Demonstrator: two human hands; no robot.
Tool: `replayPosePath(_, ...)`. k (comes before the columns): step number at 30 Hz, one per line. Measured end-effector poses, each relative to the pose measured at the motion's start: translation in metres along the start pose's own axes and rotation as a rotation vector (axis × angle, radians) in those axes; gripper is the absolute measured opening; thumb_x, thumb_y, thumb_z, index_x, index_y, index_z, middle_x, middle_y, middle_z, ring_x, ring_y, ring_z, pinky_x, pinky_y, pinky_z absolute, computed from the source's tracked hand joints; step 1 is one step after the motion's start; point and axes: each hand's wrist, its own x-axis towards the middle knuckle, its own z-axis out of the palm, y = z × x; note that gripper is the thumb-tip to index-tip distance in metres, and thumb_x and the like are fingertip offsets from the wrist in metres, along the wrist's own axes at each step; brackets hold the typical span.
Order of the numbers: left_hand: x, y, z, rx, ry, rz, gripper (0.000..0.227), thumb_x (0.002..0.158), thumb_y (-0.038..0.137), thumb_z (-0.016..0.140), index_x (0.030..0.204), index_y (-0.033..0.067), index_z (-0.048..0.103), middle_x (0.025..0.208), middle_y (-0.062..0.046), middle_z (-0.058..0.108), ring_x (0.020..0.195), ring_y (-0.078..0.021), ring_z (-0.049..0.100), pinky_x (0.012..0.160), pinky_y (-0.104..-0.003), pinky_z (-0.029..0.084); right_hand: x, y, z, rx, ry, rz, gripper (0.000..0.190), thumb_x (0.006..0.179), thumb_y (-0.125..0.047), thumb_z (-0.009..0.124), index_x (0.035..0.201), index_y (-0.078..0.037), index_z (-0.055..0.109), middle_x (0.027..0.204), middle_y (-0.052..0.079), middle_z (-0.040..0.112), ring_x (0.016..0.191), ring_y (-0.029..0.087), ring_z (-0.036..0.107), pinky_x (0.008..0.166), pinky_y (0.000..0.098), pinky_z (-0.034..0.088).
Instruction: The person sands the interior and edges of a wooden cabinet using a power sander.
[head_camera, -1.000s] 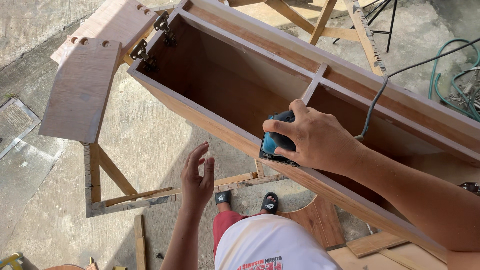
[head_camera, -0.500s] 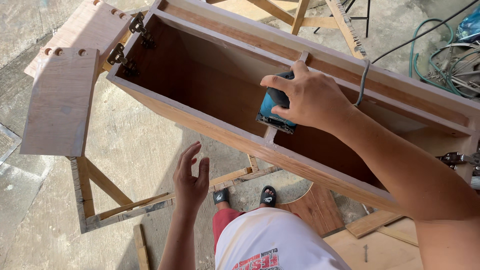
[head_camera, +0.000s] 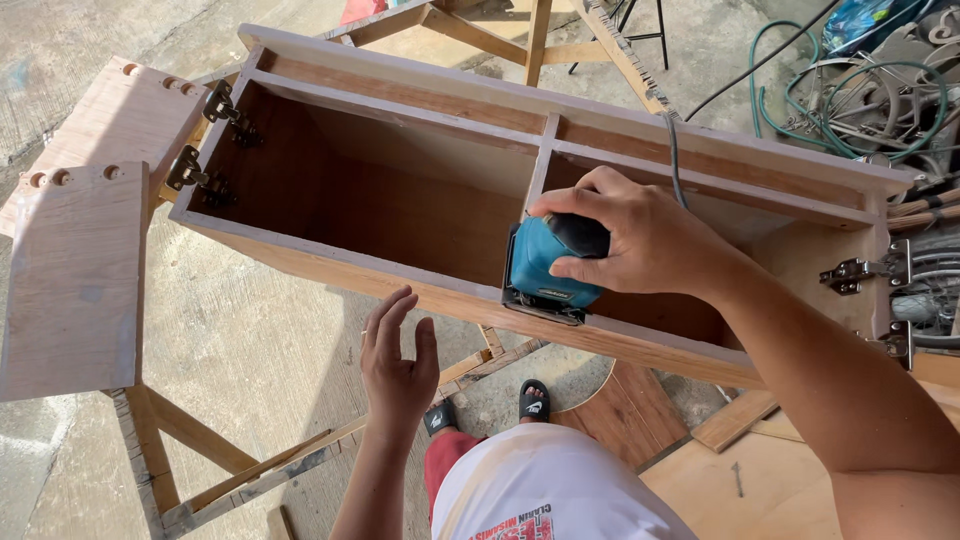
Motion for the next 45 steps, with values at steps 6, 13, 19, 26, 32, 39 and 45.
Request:
replayPosePath(6, 0.022, 0.041, 0.031, 0.191, -0.373, 0.3, 0.04, 0.104, 0.033, 0.055, 0.136, 0.0104, 0.059, 0.147, -0.009, 0.058, 0.146, -0.0328, 0.046, 0.11, -0.049, 0.042, -0.036, 0.128, -0.03, 0.963, 0.486, 0.239, 0.056, 0.088, -0.055, 0.073, 0.135, -0.032, 0.055, 0.111, 0.001, 0.047, 0.081, 0.017, 0.061, 0.043, 0.03, 0.054)
replayPosePath(13, 0.001, 0.025, 0.069, 0.404, -0.584, 0.458, 0.068, 0.102, 0.05, 0.049, 0.15, 0.0027, 0.048, 0.164, -0.012, 0.039, 0.151, -0.0386, 0.035, 0.123, -0.052, 0.024, -0.082, 0.195, -0.011, 1.58, 0.877, 0.42, 0.045, 0.071, -0.052, 0.067, 0.106, -0.024, 0.065, 0.103, -0.004, 0.066, 0.069, 0.011, 0.051, 0.043, 0.0205, 0.029)
replayPosePath(19, 0.003, 0.012, 0.064, 0.42, -0.6, 0.526, 0.065, 0.1, 0.043, 0.052, 0.155, 0.0103, 0.043, 0.166, -0.008, 0.036, 0.154, -0.031, 0.032, 0.124, -0.048, 0.025, -0.123, 0.222, 0.014, 1.778, 0.961, 0.312, 0.051, 0.071, -0.064, 0.065, 0.105, -0.026, 0.068, 0.103, -0.008, 0.07, 0.065, 0.008, 0.051, 0.042, 0.0196, 0.034)
replayPosePath(26, 0.006, 0.009, 0.057, 0.398, -0.629, 0.531, 0.059, 0.102, 0.041, 0.049, 0.152, 0.0096, 0.047, 0.163, -0.009, 0.042, 0.152, -0.0313, 0.037, 0.124, -0.048, 0.028, -0.142, 0.2, 0.027, 1.826, 0.987, 0.192, 0.059, 0.071, -0.057, 0.069, 0.116, -0.019, 0.065, 0.114, 0.001, 0.068, 0.062, 0.016, 0.054, 0.041, 0.0234, 0.038)
replayPosePath(32, 0.005, 0.01, 0.051, 0.405, -0.647, 0.55, 0.06, 0.102, 0.039, 0.05, 0.153, 0.0089, 0.045, 0.164, -0.01, 0.04, 0.153, -0.031, 0.036, 0.124, -0.047, 0.028, -0.147, 0.181, 0.035, 1.802, 1.048, 0.199, 0.056, 0.072, -0.052, 0.072, 0.118, -0.019, 0.065, 0.119, 0.003, 0.065, 0.076, 0.018, 0.06, 0.042, 0.0238, 0.042)
replayPosePath(39, -0.003, 0.012, 0.038, 0.434, -0.657, 0.59, 0.064, 0.102, 0.039, 0.049, 0.157, 0.0094, 0.038, 0.165, -0.012, 0.037, 0.154, -0.0336, 0.033, 0.125, -0.047, 0.028, -0.14, 0.164, 0.046, 1.771, 1.171, 0.248, 0.05, 0.075, -0.048, 0.071, 0.117, -0.021, 0.067, 0.122, 0.0, 0.066, 0.09, 0.015, 0.061, 0.044, 0.0227, 0.041)
replayPosePath(45, 0.007, 0.037, 0.039, 0.293, -0.566, 0.47, 0.039, 0.1, 0.032, 0.056, 0.127, 0.0053, 0.066, 0.133, -0.012, 0.067, 0.134, -0.0346, 0.058, 0.116, -0.051, 0.04, -0.124, 0.136, 0.048, 1.802, 1.252, 0.359, 0.055, 0.08, -0.051, 0.07, 0.116, -0.011, 0.066, 0.108, 0.011, 0.065, 0.061, 0.021, 0.052, 0.043, 0.0215, 0.04)
